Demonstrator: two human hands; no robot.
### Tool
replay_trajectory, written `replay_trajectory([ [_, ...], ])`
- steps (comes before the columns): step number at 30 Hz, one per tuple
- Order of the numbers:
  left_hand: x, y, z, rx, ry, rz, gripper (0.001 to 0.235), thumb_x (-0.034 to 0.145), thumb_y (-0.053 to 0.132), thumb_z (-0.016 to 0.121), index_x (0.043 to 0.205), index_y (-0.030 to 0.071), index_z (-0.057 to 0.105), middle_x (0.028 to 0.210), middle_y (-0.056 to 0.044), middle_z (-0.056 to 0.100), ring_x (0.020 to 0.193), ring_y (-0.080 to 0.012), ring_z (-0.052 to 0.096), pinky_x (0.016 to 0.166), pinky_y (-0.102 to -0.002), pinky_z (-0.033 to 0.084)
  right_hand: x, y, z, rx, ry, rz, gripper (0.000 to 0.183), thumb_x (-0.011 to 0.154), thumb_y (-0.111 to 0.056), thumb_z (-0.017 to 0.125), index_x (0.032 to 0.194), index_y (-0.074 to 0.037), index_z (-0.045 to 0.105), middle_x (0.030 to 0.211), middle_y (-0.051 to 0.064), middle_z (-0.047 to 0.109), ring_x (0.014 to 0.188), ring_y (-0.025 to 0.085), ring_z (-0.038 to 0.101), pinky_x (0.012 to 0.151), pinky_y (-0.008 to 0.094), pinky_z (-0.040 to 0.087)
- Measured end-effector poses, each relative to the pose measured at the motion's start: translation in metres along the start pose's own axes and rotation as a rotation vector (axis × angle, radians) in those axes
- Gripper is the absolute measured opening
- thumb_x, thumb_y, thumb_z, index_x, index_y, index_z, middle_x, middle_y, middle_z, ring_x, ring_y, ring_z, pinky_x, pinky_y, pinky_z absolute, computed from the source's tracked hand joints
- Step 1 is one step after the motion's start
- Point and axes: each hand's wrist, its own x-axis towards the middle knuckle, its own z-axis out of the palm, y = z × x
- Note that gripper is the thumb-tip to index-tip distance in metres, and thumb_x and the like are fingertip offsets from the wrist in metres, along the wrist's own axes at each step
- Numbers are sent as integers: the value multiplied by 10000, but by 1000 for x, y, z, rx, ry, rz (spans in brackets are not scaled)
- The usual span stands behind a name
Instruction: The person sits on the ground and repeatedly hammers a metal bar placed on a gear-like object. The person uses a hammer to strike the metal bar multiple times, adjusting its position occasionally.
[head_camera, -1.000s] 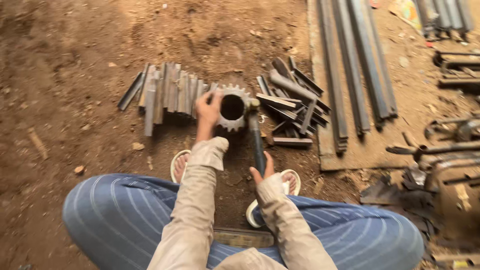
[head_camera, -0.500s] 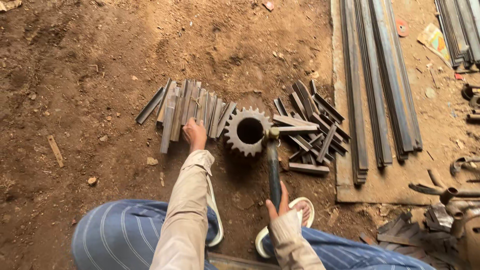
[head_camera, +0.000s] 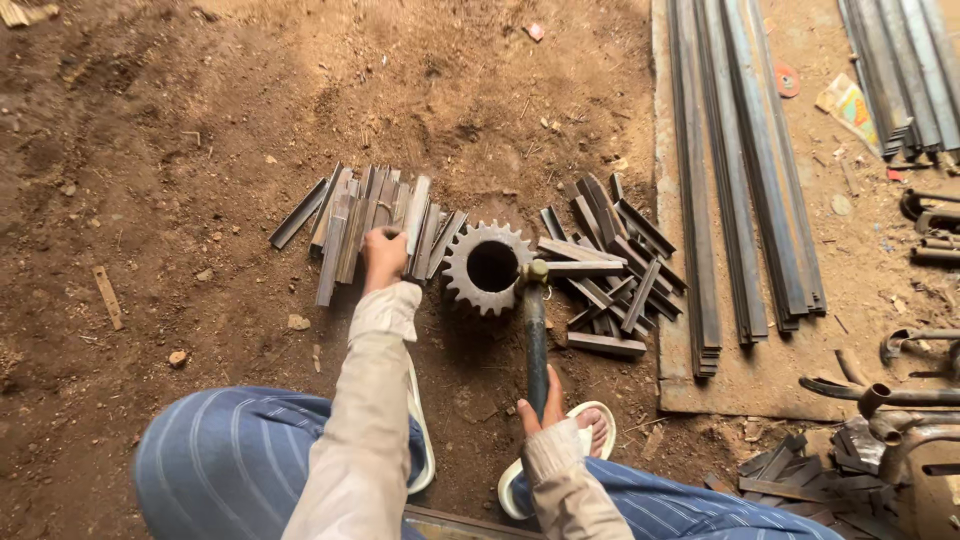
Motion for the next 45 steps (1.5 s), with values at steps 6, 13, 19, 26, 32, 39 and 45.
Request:
replay_trajectory([
  [6,-74,0,21,-102,29,299,212,910,164,722,1062,26,669,1014,-187,738,954,-360,705,850,-429,535,-4,2,11,44,57,-94,823,916,-328,705,1604,-350,253,867,221,714,713,359,692,666,486,529],
  [13,-175,-64,50,355,-27,190,405,752,126,765,1086,-10,580,1058,-236,689,1019,-437,661,889,-517,519,21,18,26,230,43,-149,857,873,-300,724,1588,-289,253,1014,203,717,815,366,714,726,457,556],
  [19,-165,-69,55,625,-327,66,479,779,280,748,1182,44,641,1191,-260,691,1168,-440,651,1002,-510,520,28,31,31,182,97,-248,679,856,-377,771,1411,-118,477,1124,212,694,1007,369,678,871,435,512],
  [26,-184,-57,48,446,-276,47,629,884,528,676,1221,8,568,1126,-299,698,1086,-489,663,933,-560,511,-17,-32,-13,169,56,-70,463,942,-475,661,1137,-56,677,880,155,716,796,289,688,738,420,529],
  [32,-227,-58,25,430,-301,2,640,908,594,633,1190,20,626,1151,-308,686,1108,-490,649,952,-551,505,-78,-83,-49,543,147,-287,343,991,-396,583,1067,-62,572,696,49,608,546,141,558,453,319,464],
  [39,-232,-77,27,465,-312,-86,585,910,561,606,1215,64,655,1200,-274,683,1146,-475,640,964,-575,500,-79,-91,-28,411,170,-368,398,1019,-423,577,1157,-72,449,728,120,650,582,202,654,494,362,543],
  [45,-210,-84,45,461,-250,77,523,925,504,674,1121,19,665,1133,-317,693,1074,-506,652,942,-571,511,-82,-107,-47,85,90,-290,471,985,-411,621,1316,-113,470,803,165,654,599,265,667,491,416,527],
])
